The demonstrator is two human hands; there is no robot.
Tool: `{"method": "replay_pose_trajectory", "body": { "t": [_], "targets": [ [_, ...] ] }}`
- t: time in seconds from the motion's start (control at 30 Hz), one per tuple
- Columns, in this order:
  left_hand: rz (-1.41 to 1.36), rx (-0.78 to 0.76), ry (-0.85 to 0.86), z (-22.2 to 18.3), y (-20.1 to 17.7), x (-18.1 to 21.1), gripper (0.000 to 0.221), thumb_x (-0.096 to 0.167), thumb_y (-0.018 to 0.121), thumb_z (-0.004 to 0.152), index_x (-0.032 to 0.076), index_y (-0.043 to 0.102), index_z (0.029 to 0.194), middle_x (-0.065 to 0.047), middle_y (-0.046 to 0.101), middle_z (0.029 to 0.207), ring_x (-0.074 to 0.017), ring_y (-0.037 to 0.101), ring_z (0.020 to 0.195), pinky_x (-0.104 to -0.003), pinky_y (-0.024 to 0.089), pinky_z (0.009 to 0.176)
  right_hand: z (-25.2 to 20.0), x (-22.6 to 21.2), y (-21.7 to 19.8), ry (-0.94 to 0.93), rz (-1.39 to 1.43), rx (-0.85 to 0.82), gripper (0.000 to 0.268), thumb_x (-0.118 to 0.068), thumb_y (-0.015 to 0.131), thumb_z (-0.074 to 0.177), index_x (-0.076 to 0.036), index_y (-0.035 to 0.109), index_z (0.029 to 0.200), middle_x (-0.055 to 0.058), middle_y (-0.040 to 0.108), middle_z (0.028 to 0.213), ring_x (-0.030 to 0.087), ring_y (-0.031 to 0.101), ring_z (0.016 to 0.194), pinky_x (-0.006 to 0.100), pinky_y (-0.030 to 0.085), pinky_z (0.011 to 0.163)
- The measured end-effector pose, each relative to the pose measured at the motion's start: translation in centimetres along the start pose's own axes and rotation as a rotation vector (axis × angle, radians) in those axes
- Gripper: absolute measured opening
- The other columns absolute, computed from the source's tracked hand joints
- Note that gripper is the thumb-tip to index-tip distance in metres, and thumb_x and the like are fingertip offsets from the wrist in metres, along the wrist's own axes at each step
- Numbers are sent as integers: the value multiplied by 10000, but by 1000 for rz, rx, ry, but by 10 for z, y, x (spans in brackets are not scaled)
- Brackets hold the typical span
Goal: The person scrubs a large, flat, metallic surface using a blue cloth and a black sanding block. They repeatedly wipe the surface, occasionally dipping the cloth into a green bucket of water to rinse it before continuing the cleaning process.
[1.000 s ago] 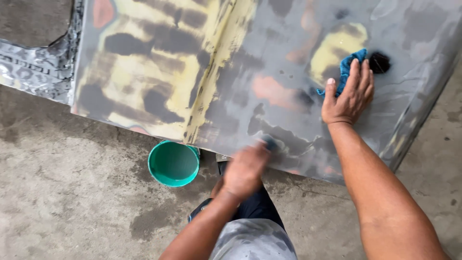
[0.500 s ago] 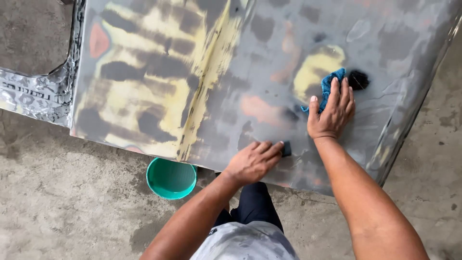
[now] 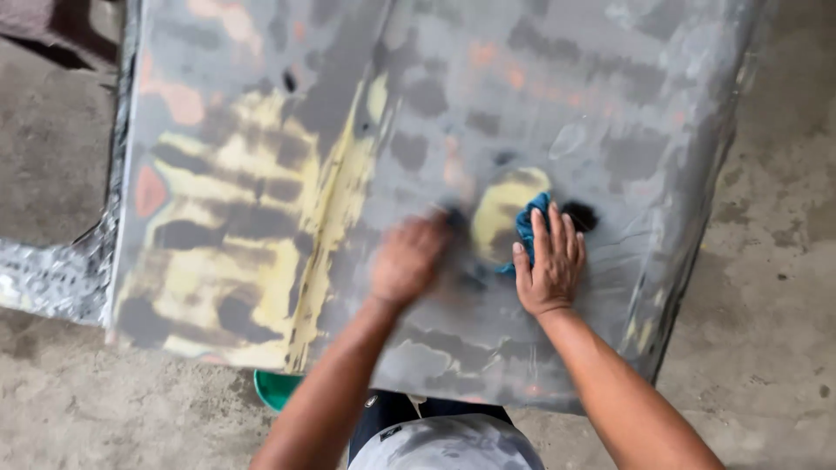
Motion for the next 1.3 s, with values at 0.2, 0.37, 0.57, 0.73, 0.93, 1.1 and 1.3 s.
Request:
{"method": "replay_pose_trajectory", "body": {
  "t": [0.2,0.37,0.57,0.73,0.93,1.1,1.3],
  "targets": [
    [13,504,-143,56,1,-14,400,37,568,900,42,615,1297,-158,589,1414,-326,581,1209,-461,480,1027,109,51,7,77,11,30,608,-375,547,1095,-144,413,1641,164,333,1706,414,320,1544,600,222,1234],
    [60,39,100,75,39,20,370,166,492,1025,64,580,1369,-134,599,1317,-320,577,1173,-456,473,995,140,39,8,154,-10,92,588,-363,539,1086,-138,429,1617,157,352,1681,422,325,1519,611,219,1211],
    [60,458,-217,133,-27,-45,363,149,598,930,80,613,1286,-131,609,1398,-355,569,1142,-470,480,998,140,29,0,200,0,116,577,-341,520,1070,-145,443,1607,144,373,1676,410,345,1515,613,228,1207],
    [16,307,181,136,30,17,393,148,592,883,123,625,1274,-118,606,1400,-312,586,1179,-643,386,992,140,33,-1,183,-6,131,572,-366,498,1083,-136,447,1604,152,381,1673,416,355,1508,608,241,1214],
    [70,300,36,181,-14,-46,505,92,617,898,101,629,1403,-107,616,1379,-320,579,1197,-486,472,1026,137,30,-1,198,10,135,577,-417,432,1106,-136,447,1609,160,388,1668,416,358,1510,605,231,1216],
    [0,372,114,197,35,4,496,111,589,852,78,604,1347,-136,585,1436,-325,574,1252,-483,480,1040,138,27,-3,191,13,121,599,-448,419,1099,-131,429,1608,170,384,1658,423,356,1493,609,228,1205],
    [175,307,228,239,24,-45,482,107,599,907,128,626,1388,-150,555,1470,-325,578,1176,-461,490,957,136,29,2,217,30,95,615,-496,371,1117,-156,418,1627,155,362,1682,408,314,1537,619,191,1236]
  ]
}}
Point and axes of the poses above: each hand's wrist, its own z-axis towards the middle knuckle, its own y-axis out of the palm, x = y × z, the point moved 1 cm from there along z, towards the middle knuckle
